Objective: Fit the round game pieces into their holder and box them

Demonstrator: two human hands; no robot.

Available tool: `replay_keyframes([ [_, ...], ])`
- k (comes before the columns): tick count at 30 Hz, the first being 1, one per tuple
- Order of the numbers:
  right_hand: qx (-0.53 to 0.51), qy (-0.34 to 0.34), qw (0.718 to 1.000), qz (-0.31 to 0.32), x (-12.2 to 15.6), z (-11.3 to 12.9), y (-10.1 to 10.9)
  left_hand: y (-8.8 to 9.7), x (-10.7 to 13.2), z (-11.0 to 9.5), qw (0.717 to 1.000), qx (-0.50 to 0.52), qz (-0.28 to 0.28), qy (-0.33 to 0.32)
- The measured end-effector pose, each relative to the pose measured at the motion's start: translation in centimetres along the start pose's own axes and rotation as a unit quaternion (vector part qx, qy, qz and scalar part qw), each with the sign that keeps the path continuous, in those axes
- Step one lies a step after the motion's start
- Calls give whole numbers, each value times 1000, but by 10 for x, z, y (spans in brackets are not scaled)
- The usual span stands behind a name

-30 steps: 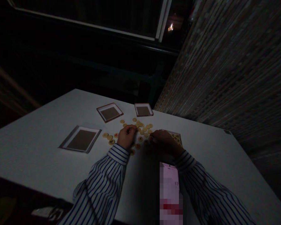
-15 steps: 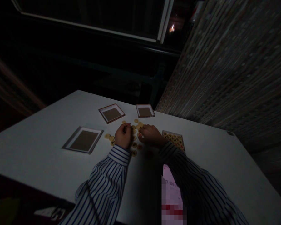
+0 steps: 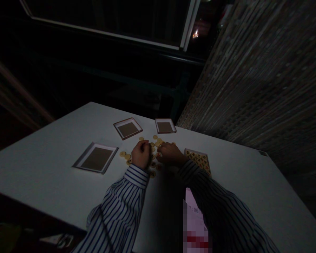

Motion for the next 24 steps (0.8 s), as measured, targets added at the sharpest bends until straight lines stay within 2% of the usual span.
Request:
replay_keyframes([
  [7,-16,-5,998,-60,-15,-11,26,4,0,1,1000,-10,-19,1],
  [15,-9,15,1000,-22,-31,-10,14,6,0,-4,1000,-13,-16,-7],
  [21,-22,17,999,-36,-32,-12,15,6,1,-5,1000,-20,-16,-4],
  [24,-68,20,996,-56,-34,-16,18,5,0,-4,1000,-20,-15,-8],
])
Point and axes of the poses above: each hand's wrist, its own x-axis away from the middle knuckle, its own y-axis out of the back of the hand, z = x × y, the point moved 10 cm from there along -x, towards the middle knuckle, and after that the axes turned 5 degrees about -x, right-handed, at the moved point
